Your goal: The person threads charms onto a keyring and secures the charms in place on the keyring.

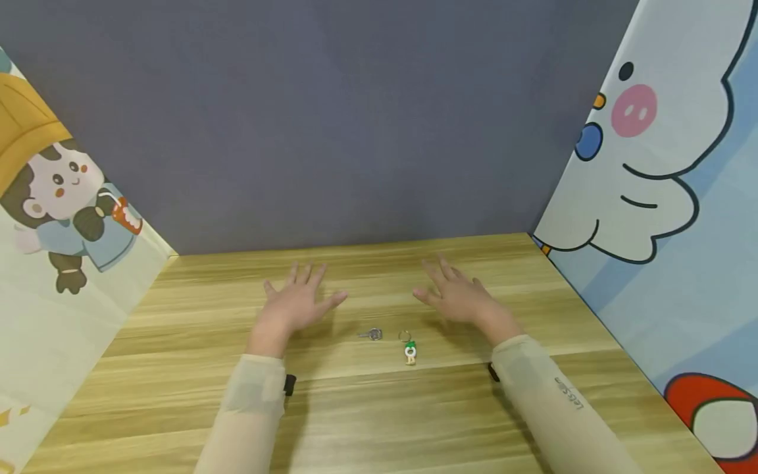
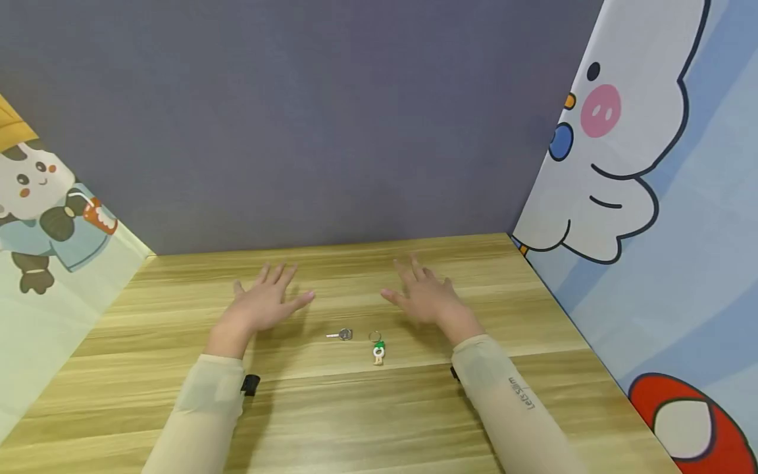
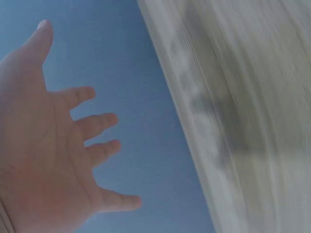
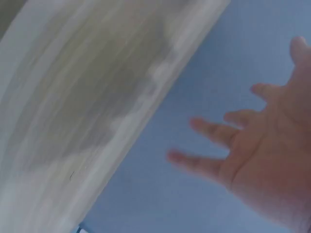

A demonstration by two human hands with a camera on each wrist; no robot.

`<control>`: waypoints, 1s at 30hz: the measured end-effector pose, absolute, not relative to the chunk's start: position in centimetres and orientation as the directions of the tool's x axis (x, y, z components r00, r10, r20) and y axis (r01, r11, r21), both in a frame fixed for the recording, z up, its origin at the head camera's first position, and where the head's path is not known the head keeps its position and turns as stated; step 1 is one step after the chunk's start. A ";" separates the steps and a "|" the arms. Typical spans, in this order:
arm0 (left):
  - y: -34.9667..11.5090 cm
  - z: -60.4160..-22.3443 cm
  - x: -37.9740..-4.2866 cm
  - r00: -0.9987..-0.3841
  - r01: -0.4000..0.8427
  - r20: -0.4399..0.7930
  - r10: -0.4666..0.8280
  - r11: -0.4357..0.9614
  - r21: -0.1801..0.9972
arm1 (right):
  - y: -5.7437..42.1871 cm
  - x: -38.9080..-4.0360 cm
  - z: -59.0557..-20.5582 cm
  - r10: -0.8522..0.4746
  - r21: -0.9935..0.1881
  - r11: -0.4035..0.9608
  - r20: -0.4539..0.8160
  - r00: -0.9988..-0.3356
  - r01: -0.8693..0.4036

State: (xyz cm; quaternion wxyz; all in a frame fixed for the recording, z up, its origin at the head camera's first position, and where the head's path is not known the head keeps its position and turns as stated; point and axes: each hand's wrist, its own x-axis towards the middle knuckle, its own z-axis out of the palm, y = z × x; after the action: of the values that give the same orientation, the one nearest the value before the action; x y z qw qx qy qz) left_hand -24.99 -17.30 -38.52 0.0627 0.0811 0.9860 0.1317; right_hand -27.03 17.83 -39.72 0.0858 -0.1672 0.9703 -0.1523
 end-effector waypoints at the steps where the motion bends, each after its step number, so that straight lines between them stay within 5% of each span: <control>1: -17.3 -38.5 -24.9 -0.977 0.148 -0.113 0.184 0.952 0.267 | 17.6 -27.0 -39.8 -0.374 -0.326 0.890 -0.120 -0.920 -0.319; 8: -15.9 -38.4 -24.5 -0.916 0.269 -0.202 0.346 0.905 0.329 | 16.8 -27.2 -40.5 -0.548 -0.411 0.787 -0.123 -0.828 -0.460; 16: -14.3 -40.4 -26.0 -0.766 0.475 -0.140 0.628 0.699 0.535 | 16.7 -27.8 -42.8 -0.688 -0.625 0.618 -0.137 -0.712 -0.477; 30: -13.8 -42.5 -28.2 -0.651 0.354 -0.319 0.689 0.647 0.675 | 17.1 -28.9 -44.8 -0.775 -0.668 0.544 -0.167 -0.609 -0.508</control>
State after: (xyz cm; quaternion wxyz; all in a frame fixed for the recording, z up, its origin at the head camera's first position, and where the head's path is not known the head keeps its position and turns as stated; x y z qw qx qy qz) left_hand -28.16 -13.83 -42.49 0.2877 0.3030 0.8607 0.2907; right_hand -28.87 17.14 -44.81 0.2285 -0.3782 0.8483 -0.2918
